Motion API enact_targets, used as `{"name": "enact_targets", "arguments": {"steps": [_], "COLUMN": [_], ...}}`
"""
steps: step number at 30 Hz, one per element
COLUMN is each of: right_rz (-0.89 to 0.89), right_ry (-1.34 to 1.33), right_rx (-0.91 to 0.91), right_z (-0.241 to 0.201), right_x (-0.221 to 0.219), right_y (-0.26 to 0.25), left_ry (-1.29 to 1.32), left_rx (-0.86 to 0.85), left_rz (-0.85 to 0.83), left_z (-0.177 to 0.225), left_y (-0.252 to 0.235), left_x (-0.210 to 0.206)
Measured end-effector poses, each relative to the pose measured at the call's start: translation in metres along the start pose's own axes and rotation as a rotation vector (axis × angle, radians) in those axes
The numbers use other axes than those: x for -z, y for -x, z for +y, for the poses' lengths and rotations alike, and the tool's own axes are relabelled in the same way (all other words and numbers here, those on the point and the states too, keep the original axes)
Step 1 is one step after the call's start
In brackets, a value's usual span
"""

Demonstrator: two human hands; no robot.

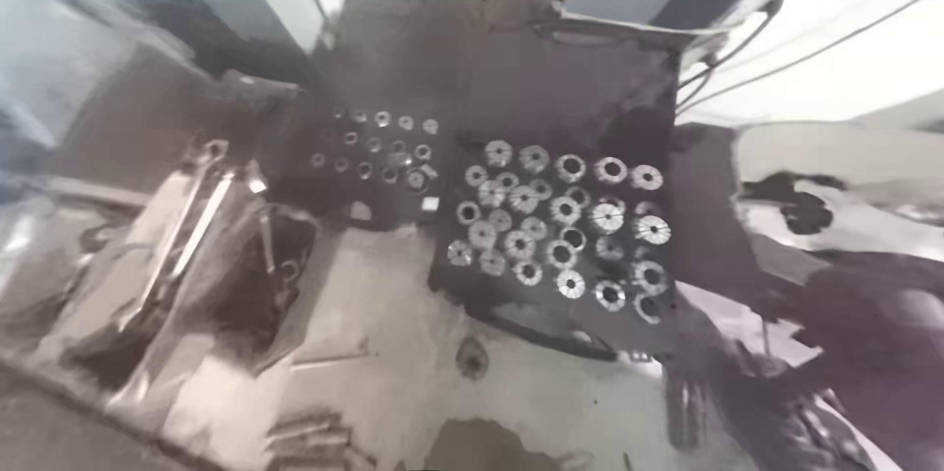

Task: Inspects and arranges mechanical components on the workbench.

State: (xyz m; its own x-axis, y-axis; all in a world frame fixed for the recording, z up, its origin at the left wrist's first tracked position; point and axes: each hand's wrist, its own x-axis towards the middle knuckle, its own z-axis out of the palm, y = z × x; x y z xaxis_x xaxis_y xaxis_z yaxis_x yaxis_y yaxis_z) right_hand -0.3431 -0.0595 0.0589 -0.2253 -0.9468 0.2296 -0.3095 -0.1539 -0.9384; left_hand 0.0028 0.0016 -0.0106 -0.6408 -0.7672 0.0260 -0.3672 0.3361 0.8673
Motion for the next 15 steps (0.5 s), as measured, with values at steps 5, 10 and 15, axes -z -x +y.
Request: {"name": "enact_targets", "arguments": {"steps": [5, 10, 15], "right_rz": [-0.384, -0.553, -0.579], "right_ry": [0.098, 0.021, 0.517], "right_rx": [0.051, -0.016, -0.19], "right_z": [-0.048, -0.049, -0.057], "right_x": [-0.052, -0.098, -0.052], "right_y": [0.067, 0.109, 0.133], "left_ry": [0.208, 0.077, -0.281], "left_rx": [0.085, -0.096, -0.023], "left_rz": [-0.003, 0.17, 0.19], "left_z": [0.004, 0.017, 0.008], "left_y": [-0.007, 0.003, 0.017], "left_x": [0.005, -0.001, 0.011]}}
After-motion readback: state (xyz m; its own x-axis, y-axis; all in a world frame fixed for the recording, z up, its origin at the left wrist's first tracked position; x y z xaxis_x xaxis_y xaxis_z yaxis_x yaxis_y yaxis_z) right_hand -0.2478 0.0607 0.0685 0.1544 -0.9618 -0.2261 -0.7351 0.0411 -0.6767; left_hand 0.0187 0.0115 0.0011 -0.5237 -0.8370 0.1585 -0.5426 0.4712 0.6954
